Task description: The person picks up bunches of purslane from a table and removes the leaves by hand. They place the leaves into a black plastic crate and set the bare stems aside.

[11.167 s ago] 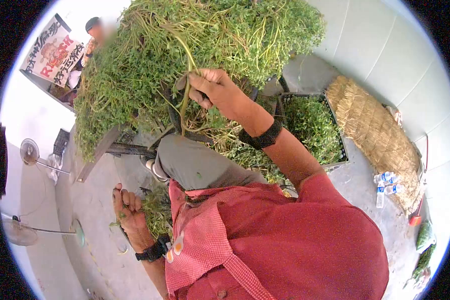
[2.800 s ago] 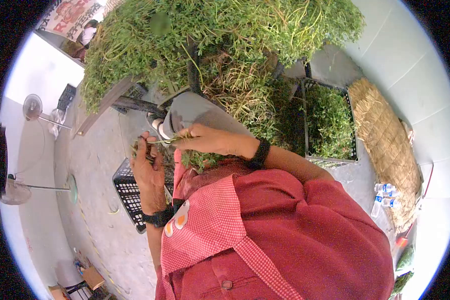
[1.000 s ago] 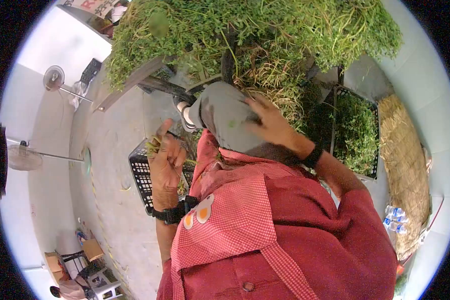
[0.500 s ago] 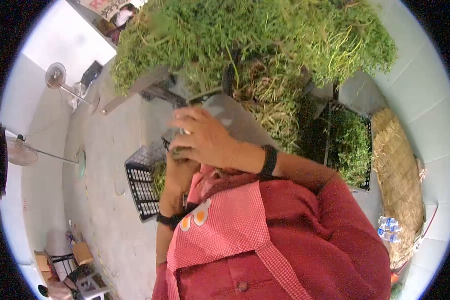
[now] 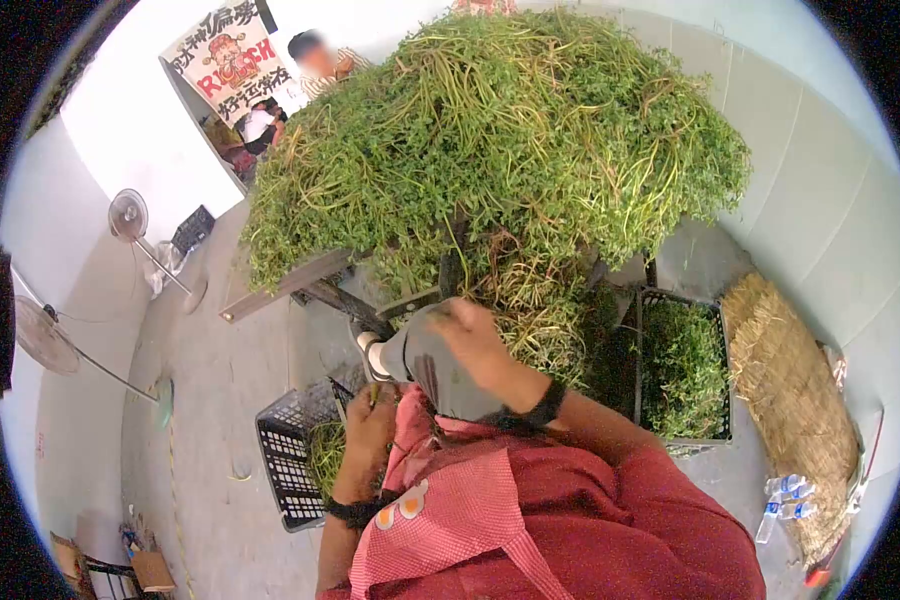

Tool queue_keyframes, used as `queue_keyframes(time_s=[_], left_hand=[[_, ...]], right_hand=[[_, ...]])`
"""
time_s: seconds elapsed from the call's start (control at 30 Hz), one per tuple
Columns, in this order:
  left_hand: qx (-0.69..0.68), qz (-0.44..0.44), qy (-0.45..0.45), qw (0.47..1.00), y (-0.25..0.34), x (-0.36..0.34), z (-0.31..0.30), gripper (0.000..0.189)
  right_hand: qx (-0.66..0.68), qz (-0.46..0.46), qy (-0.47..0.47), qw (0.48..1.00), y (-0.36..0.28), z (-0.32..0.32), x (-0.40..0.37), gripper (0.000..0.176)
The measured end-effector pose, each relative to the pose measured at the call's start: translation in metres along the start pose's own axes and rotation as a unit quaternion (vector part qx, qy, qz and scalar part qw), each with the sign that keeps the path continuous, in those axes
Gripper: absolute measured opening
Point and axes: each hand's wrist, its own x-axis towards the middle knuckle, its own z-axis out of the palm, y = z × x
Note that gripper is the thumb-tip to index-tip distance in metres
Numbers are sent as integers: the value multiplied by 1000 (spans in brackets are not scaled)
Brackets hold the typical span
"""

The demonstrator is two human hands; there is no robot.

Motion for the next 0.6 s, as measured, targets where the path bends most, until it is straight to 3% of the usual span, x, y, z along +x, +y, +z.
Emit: queue_keyframes(time_s=[0.03, 0.07, 0.1, 0.17, 0.27, 0.33, 0.4, 0.47, 0.53, 0.6], left_hand=[[32, 8, 41, 999, -4, 3, -9, 20], [165, 118, 97, 975, -26, 16, -27, 21], [196, 115, 135, 965, -20, 15, -39, 21], [220, 106, 191, 951, -29, 18, -74, 22], [256, 106, 234, 932, -74, 31, -141, 23], [299, 111, 255, 913, -85, 30, -169, 23], [371, -61, 308, 874, -93, 30, -191, 26], [323, -45, 296, 898, -127, 33, -224, 30], [274, -31, 279, 920, -154, 33, -246, 35], [370, -163, 335, 851, -176, 42, -262, 49]], right_hand=[[-84, -24, 30, 996, -1, -18, 5, 21], [-178, -118, 65, 975, 3, -36, 10, 20], [-269, -211, 99, 934, 4, -56, 13, 19], [-402, -268, 119, 867, 0, -93, 12, 17], [-338, -204, 125, 910, 1, -125, 9, 17], [-393, 14, 145, 908, -27, -124, 7, 18], [-367, -27, 146, 918, -21, -131, 21, 19], [-302, -84, 116, 943, -27, -130, 37, 22], [-348, -111, 104, 925, -53, -111, 56, 21], [-452, -167, 75, 873, -99, -74, 96, 18]])
